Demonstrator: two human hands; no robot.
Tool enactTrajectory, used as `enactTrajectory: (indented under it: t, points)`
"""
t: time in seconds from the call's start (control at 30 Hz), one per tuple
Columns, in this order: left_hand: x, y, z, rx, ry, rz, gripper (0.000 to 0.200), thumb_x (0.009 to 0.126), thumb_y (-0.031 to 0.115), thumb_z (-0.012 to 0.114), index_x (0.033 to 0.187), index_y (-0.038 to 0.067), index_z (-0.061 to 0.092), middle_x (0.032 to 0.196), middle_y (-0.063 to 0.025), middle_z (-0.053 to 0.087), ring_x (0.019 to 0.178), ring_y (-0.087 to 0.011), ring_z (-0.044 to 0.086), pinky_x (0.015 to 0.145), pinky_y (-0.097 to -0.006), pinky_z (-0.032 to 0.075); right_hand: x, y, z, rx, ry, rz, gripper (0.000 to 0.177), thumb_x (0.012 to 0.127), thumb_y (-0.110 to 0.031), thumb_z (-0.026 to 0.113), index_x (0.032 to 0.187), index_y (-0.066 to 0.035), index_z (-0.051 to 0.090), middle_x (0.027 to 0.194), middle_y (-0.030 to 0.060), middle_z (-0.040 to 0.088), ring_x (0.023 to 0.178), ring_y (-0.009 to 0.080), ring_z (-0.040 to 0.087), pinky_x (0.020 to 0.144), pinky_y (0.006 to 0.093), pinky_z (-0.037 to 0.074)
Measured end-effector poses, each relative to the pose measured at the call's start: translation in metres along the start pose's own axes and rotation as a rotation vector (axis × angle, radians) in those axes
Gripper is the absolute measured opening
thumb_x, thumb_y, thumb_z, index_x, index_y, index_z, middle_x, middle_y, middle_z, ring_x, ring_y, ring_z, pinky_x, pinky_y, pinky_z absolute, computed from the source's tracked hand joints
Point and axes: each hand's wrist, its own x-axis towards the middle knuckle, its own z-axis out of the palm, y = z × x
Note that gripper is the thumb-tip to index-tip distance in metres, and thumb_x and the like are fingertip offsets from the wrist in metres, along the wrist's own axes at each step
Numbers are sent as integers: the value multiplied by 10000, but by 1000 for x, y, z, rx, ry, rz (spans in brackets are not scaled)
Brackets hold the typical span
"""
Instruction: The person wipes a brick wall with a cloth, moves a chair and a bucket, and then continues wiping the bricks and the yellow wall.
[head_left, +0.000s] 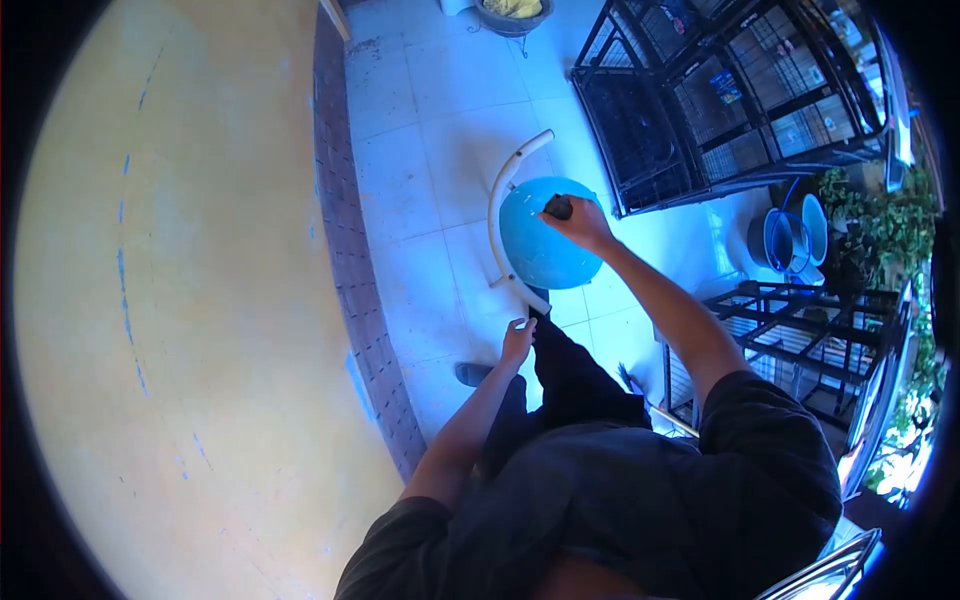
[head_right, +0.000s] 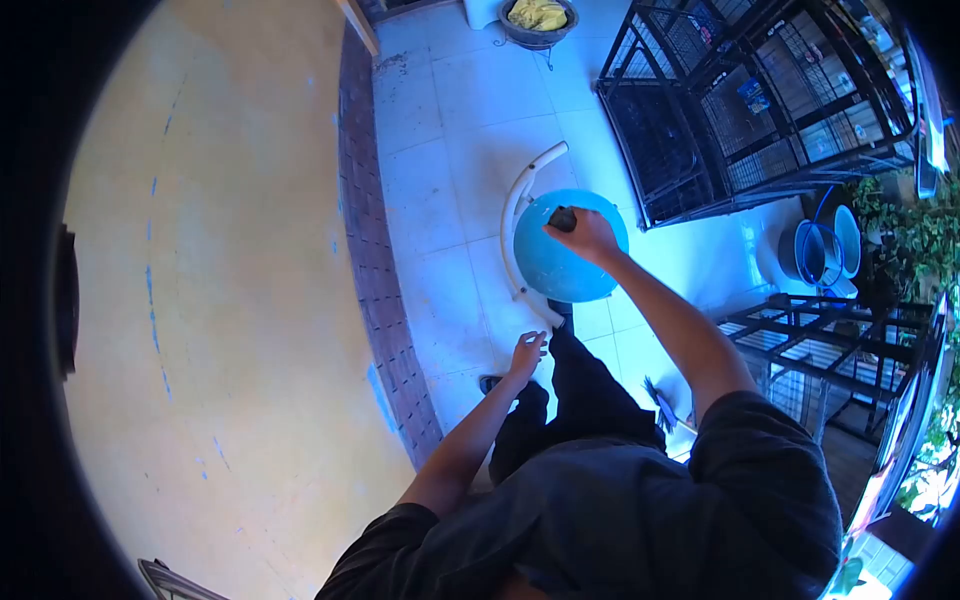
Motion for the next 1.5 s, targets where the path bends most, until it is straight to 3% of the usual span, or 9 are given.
enactTrajectory:
  t: [0.17,0.3,0.43,0.53,0.67,0.77,0.97,1.2,1.5]
  points:
    - [75,-1,32,67,239,-114,782,878,529,729,1371,-20,470,1077,-140,649,893,-226,644,789,-358,530,153,70,11,-418,-109,-267,362,761,-389,774,875,-57,686,908,168,695,930,354,682,840,489,530]
    - [110,9,36,88,279,-228,701,854,529,746,1220,-50,595,907,-126,665,776,-211,632,756,-355,541,249,107,39,-454,-131,-523,350,677,-282,833,907,-62,687,1088,145,683,1014,351,664,887,458,524]
    - [115,32,47,-420,425,-326,338,952,346,678,959,17,599,810,-124,632,891,-283,716,717,-465,599,278,122,64,-490,-319,-408,423,684,-193,840,1039,-78,641,1032,117,704,1027,321,679,887,431,523]
    - [103,57,40,-525,407,-504,270,952,226,688,1079,34,547,815,-81,593,789,-288,699,641,-464,624,280,130,83,-532,-299,-337,490,733,-158,803,1163,-114,573,962,83,720,995,306,695,875,420,517]
    - [131,12,19,-627,273,-502,243,940,220,690,1007,57,522,763,-60,545,604,-219,576,548,-423,577,287,135,87,-538,-408,-361,420,690,-187,810,1078,-111,669,909,100,733,933,301,714,848,415,522]
    - [116,46,24,-404,471,-531,228,932,203,673,967,36,523,736,-69,551,600,-223,602,517,-420,561,289,139,73,-620,-490,-272,247,693,-183,782,929,-122,741,899,99,747,901,291,731,806,419,550]
    - [107,98,-9,225,352,-243,362,930,273,636,773,-52,626,590,-122,612,504,-248,649,490,-422,541,165,184,-61,-510,-383,87,172,733,-194,730,883,-120,768,884,109,761,863,305,748,752,437,597]
    - [141,239,34,894,83,301,396,887,306,676,905,-87,725,867,-288,722,896,-438,720,814,-520,558,-27,222,-172,-317,68,686,341,894,-438,657,969,-117,742,900,159,735,857,356,721,739,495,563]
    - [83,339,77,1177,-76,504,337,878,274,664,924,-49,747,887,-273,729,929,-442,712,838,-520,552,-167,211,-146,-97,311,915,344,839,-391,675,929,-63,722,824,215,719,758,410,712,708,520,584]
